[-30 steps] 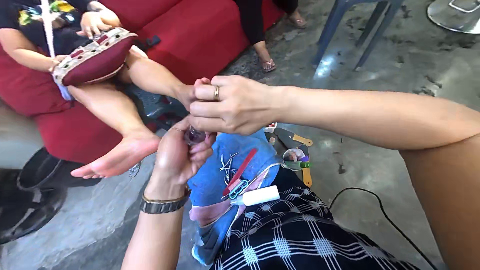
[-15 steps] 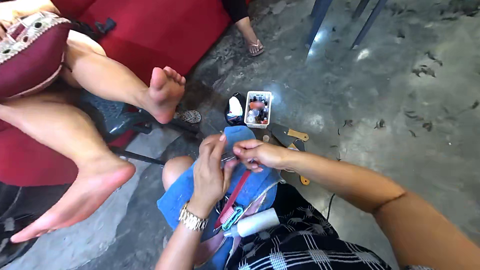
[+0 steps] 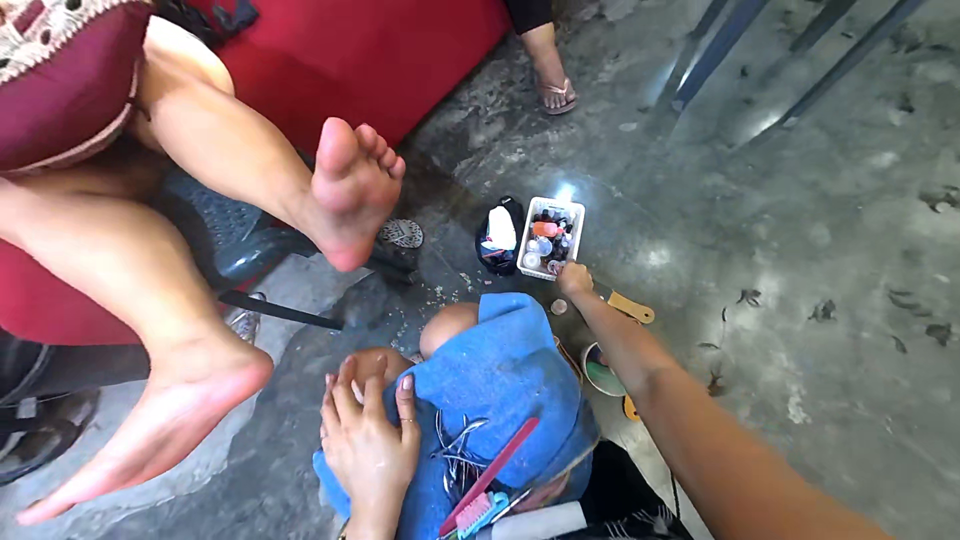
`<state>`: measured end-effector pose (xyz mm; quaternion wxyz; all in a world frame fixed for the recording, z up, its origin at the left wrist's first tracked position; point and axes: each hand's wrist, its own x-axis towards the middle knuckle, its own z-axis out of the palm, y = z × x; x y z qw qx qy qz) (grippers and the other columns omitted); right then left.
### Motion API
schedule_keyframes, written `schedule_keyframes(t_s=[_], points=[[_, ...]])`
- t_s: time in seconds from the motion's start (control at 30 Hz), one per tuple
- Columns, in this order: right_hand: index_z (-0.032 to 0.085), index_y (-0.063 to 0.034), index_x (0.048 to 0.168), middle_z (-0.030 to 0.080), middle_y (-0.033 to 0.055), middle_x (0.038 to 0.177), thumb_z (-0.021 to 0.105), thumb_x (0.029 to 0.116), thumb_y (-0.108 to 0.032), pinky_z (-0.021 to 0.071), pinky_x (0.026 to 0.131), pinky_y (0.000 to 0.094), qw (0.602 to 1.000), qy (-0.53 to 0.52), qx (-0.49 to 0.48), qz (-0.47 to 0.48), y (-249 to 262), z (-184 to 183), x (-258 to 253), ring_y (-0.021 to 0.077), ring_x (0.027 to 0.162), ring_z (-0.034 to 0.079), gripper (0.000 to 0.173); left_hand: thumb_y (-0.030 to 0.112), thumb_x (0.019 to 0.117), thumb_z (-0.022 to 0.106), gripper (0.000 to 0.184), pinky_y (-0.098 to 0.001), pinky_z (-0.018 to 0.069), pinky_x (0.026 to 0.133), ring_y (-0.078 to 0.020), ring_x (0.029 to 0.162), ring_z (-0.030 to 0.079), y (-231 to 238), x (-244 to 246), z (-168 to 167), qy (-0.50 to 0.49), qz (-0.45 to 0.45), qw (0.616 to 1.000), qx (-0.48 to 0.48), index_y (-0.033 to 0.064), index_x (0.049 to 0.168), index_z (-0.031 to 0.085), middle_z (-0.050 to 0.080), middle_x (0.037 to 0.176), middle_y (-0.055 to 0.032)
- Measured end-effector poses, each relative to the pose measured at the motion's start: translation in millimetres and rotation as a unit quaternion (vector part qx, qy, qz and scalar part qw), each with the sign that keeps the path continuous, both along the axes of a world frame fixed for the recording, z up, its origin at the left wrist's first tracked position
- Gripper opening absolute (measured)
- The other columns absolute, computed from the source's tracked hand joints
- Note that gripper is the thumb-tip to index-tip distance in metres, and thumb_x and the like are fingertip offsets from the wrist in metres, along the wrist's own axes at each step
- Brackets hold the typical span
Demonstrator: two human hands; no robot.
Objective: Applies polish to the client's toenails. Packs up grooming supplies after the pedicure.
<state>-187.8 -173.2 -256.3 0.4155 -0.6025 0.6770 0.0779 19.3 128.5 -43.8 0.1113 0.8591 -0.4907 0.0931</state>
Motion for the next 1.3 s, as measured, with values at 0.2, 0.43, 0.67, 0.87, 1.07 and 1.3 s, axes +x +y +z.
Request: schedule_keyframes(t_s=[0.2, 0.43, 0.67, 0.87, 1.07, 1.3], points=[[0.057, 0.0066, 0.134, 0.057, 0.0339, 0.135, 0.059, 0.1003, -0.009, 0.0502, 0.091, 0.0688, 0.994, 0.026, -0.054, 0.087, 1, -41, 12, 0.0534, 0.118, 0.06, 0.037, 0.056, 0.1005, 0.038, 0.058, -0.0624, 0.0455, 0.095, -0.0508, 0.13, 0.052, -2, 4, -5, 0.005, 0.006, 1.0, -0.017, 0.0145, 0.117, 0.075, 0.06, 0.139, -0.0237], [0.053, -0.0003, 0.144, 0.058, 0.0316, 0.136, 0.082, 0.0824, -0.015, 0.0472, 0.098, 0.0711, 0.965, 0.042, -0.001, 0.258, -1, -28, -11, 0.0511, 0.124, 0.058, 0.07, 0.055, 0.0999, 0.045, 0.054, -0.0623, 0.0471, 0.094, -0.049, 0.127, 0.055, 1, 5, -3, 0.036, -0.004, 0.998, -0.053, 0.0128, 0.114, 0.076, 0.062, 0.136, -0.0224], [0.061, 0.0008, 0.133, 0.066, 0.0239, 0.124, 0.05, 0.1095, -0.024, 0.0531, 0.095, 0.0567, 0.942, -0.303, -0.03, 0.142, 52, 94, -48, 0.0356, 0.111, 0.066, 0.036, 0.046, 0.1015, 0.051, 0.057, -0.0559, 0.0441, 0.108, -0.0355, 0.14, 0.043, 62, 26, 4, 0.266, 0.035, 0.954, -0.136, 0.0105, 0.147, 0.053, 0.036, 0.157, -0.0205], [0.044, -0.0054, 0.15, 0.049, 0.0202, 0.15, 0.064, 0.0991, -0.031, 0.0499, 0.103, 0.0507, 0.911, -0.386, -0.074, 0.126, 125, 144, -72, 0.0312, 0.132, 0.054, 0.061, 0.059, 0.0997, 0.052, 0.067, -0.0655, 0.0429, 0.104, -0.04, 0.124, 0.058, 126, 32, -2, 0.307, 0.075, 0.948, -0.031, 0.0063, 0.141, 0.056, 0.06, 0.134, -0.0227], [0.072, -0.0037, 0.106, 0.067, 0.0171, 0.109, 0.067, 0.0884, -0.044, 0.0464, 0.097, 0.0558, 0.703, -0.399, -0.426, 0.407, 222, 203, -57, 0.0359, 0.11, 0.06, 0.045, 0.036, 0.0953, 0.07, 0.047, -0.0665, 0.0448, 0.094, -0.05, 0.12, 0.051, 145, 16, 7, 0.149, 0.004, 0.985, -0.088, 0.0026, 0.126, 0.061, 0.057, 0.129, -0.0264], [0.064, -0.0078, 0.133, 0.065, 0.0154, 0.121, 0.061, 0.0986, -0.044, 0.0447, 0.098, 0.057, 0.697, -0.197, -0.182, 0.665, 266, 218, -43, 0.0372, 0.116, 0.058, 0.05, 0.038, 0.0895, 0.074, 0.033, -0.0654, 0.0402, 0.104, -0.0429, 0.127, 0.048, 151, -18, -1, 0.269, -0.101, 0.956, -0.063, 0.0116, 0.108, 0.073, 0.059, 0.13, -0.016]])
